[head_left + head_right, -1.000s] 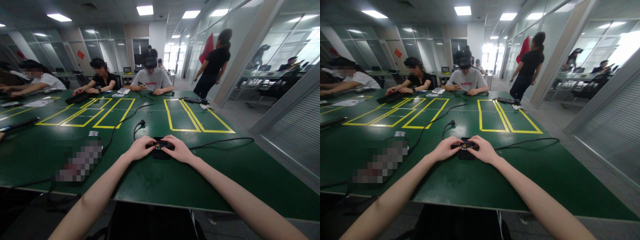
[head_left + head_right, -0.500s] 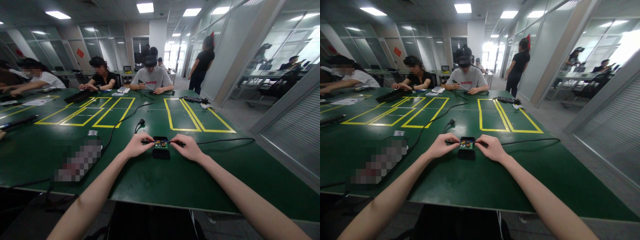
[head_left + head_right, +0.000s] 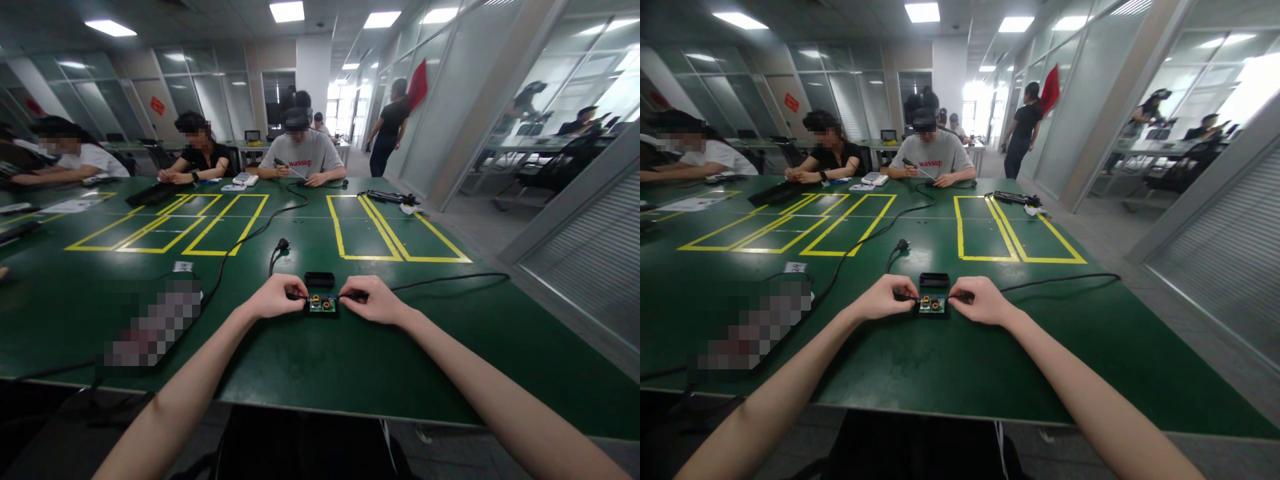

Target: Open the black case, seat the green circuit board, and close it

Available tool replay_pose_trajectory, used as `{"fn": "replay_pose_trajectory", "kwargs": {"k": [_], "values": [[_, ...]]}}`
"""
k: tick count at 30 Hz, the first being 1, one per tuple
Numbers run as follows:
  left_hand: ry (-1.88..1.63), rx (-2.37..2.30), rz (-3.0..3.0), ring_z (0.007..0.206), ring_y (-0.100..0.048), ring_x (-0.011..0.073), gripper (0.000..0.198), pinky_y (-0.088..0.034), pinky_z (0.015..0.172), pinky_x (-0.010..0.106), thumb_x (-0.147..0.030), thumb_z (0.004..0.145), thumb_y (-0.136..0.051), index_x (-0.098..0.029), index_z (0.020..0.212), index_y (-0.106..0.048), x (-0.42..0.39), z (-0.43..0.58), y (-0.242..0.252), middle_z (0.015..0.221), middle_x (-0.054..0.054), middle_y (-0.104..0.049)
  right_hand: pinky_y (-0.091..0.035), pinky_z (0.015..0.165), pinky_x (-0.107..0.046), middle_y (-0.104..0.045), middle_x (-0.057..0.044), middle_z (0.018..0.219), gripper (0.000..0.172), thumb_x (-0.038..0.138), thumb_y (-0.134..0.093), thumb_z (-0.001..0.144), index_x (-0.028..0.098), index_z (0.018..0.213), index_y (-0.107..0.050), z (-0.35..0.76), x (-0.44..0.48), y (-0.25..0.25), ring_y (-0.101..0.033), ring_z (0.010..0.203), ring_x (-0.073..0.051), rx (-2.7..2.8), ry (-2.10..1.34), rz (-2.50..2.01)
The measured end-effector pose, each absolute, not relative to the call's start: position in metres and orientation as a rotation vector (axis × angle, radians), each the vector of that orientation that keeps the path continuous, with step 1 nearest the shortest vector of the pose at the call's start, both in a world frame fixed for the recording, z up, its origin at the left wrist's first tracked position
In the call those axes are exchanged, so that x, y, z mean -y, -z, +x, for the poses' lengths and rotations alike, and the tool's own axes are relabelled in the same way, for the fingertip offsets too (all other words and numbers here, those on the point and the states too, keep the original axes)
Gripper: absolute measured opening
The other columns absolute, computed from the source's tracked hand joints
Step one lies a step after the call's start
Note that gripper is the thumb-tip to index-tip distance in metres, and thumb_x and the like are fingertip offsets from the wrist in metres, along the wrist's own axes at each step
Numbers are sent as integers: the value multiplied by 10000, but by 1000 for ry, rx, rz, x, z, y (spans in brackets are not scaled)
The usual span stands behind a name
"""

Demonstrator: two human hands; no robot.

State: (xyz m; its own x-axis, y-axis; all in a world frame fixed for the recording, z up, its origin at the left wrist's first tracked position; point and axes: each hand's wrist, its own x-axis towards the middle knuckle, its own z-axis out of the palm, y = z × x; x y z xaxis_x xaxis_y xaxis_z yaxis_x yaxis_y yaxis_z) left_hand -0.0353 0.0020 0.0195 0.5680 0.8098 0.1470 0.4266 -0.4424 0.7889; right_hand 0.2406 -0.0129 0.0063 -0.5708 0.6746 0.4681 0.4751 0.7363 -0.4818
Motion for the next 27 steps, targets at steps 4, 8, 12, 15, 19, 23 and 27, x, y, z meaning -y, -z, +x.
{"fn": "replay_pose_trajectory", "kwargs": {"k": [4,8,12,15,19,23,27], "values": [[-620,-986,2053,631,-560,118,121,-429,597,215,-220,742,-685,-137,810,-741,-4,-35,-15,682,-6,-649,-426,569,-243,-679,-16,704,99,229,-660,865,191,780,-696,241,9,-1,-584,596,-129,2328,-465,-930],[-692,-991,2156,677,-596,134,123,-463,648,232,-232,799,-679,-152,849,-759,-7,-35,-14,744,15,-702,-453,608,-261,-710,-26,765,71,236,-666,869,201,862,-727,242,4,3,-624,651,-151,2289,-374,-1029],[-753,-975,2237,714,-623,151,128,-490,697,256,-218,824,-672,-156,867,-775,-8,-35,-12,791,35,-729,-469,622,-272,-720,-33,807,83,257,-686,861,207,905,-735,244,4,1,-639,684,-164,2298,-398,-998],[-758,-964,2234,727,-635,154,117,-497,710,261,-215,835,-680,-160,859,-780,-7,-34,-9,805,38,-732,-460,597,-265,-713,-26,798,158,328,-768,816,203,907,-735,247,5,-2,-620,657,-157,2328,-494,-952],[-738,-956,2249,747,-643,156,100,-493,729,264,-193,848,-684,-159,825,-775,-6,-33,-7,820,36,-729,-435,593,-266,-693,-25,758,247,434,-790,832,195,825,-731,248,3,-3,-599,639,-154,2325,-524,-930],[-738,-945,2288,767,-646,159,108,-490,757,269,-169,864,-678,-160,791,-757,-7,-32,-7,820,33,-720,-404,593,-263,-653,-16,714,347,508,-751,870,190,746,-692,248,1,0,-574,620,-147,2334,-504,-899],[-770,-938,2311,791,-647,165,128,-500,803,285,-171,892,-660,-164,807,-755,-6,-31,-7,844,40,-714,-361,576,-254,-599,4,658,440,568,-715,885,186,683,-633,247,0,3,-526,589,-134,2343,-484,-923]]}}
